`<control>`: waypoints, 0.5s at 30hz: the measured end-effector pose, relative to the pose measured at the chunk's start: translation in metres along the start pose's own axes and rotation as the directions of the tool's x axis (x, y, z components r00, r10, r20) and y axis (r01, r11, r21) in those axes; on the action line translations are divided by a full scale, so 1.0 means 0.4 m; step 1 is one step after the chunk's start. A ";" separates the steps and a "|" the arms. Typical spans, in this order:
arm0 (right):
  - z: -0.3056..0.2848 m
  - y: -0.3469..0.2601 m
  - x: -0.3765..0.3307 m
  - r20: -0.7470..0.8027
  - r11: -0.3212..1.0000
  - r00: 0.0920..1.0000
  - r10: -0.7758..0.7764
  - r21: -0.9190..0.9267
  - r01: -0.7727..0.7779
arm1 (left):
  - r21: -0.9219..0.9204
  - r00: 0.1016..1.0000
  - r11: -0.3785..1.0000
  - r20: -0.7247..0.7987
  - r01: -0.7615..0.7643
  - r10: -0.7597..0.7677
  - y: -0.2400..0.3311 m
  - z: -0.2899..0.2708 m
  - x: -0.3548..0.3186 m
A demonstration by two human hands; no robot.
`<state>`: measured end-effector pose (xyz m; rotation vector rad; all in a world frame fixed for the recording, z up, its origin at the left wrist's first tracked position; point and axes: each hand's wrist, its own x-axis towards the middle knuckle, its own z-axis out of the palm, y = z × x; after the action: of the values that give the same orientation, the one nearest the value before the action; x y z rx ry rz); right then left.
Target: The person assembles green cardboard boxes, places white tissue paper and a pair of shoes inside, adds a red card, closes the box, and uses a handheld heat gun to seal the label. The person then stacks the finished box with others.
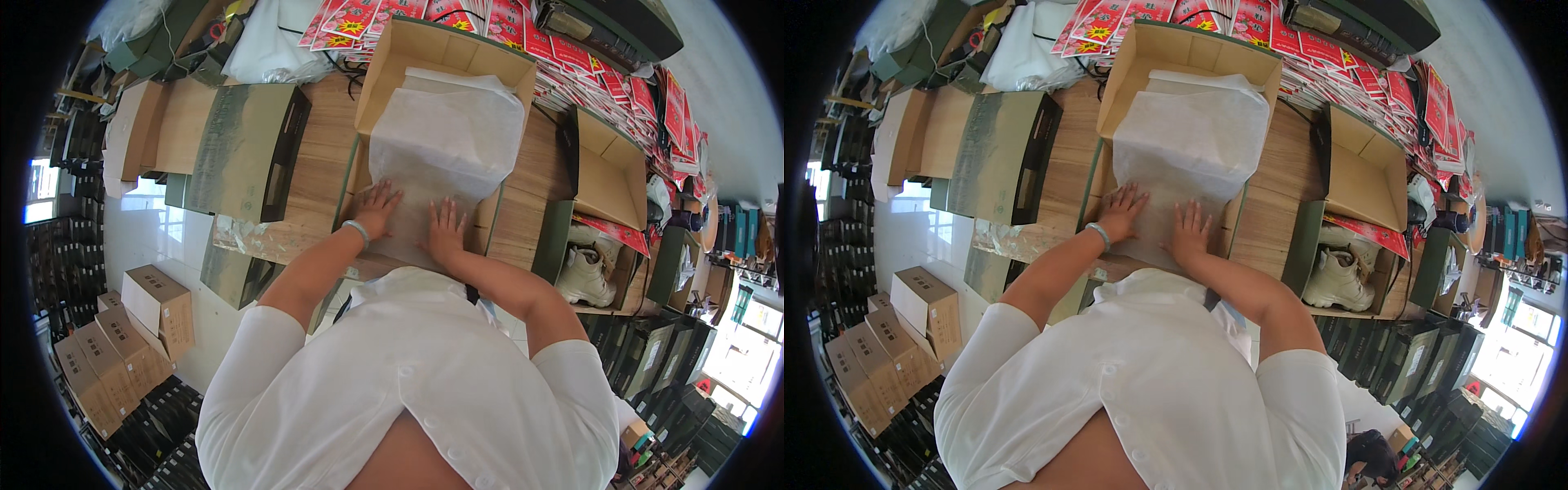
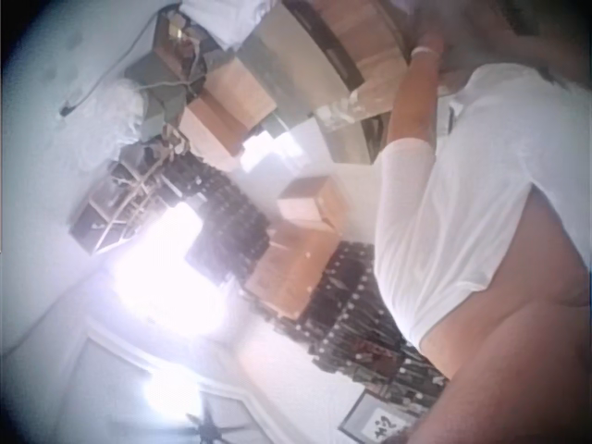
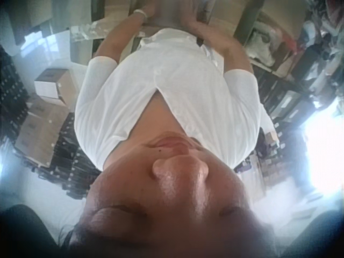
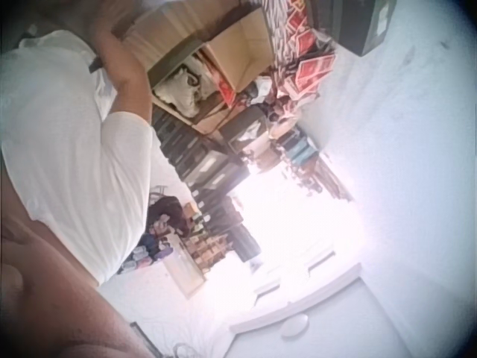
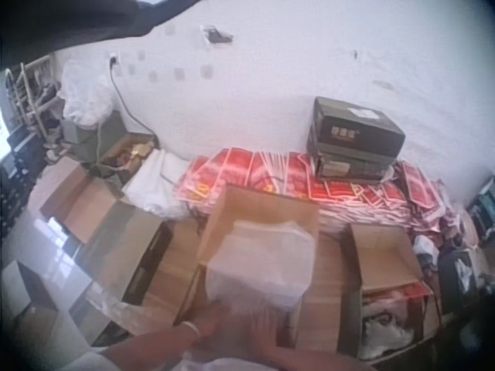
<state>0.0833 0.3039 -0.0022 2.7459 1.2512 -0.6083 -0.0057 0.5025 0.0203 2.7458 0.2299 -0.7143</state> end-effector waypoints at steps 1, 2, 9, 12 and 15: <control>0.004 0.007 -0.006 0.084 0.998 0.996 0.030 0.060 -0.035 | 0.053 0.998 0.998 0.034 0.046 -0.048 -0.002 -0.007 -0.001; 0.004 0.018 0.002 0.135 0.997 0.989 0.060 0.047 -0.067 | 0.053 0.997 0.997 0.047 0.054 -0.056 -0.007 -0.009 0.005; -0.089 0.078 0.063 0.277 0.997 0.959 0.055 -0.075 -0.035 | 0.068 0.993 0.991 0.017 0.114 -0.116 -0.011 -0.069 0.006; -0.110 0.085 0.080 0.283 0.996 0.956 0.072 -0.078 -0.052 | 0.003 0.976 0.984 -0.132 0.177 -0.175 -0.005 -0.058 0.041; -0.154 0.085 0.077 0.257 0.995 0.964 0.076 -0.076 -0.058 | -0.109 0.962 0.968 -0.133 0.226 -0.239 -0.030 -0.058 0.096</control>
<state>0.1469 0.3165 0.0393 2.5398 1.0942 -0.8684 0.0352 0.5244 0.0175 2.7101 0.6109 -0.5443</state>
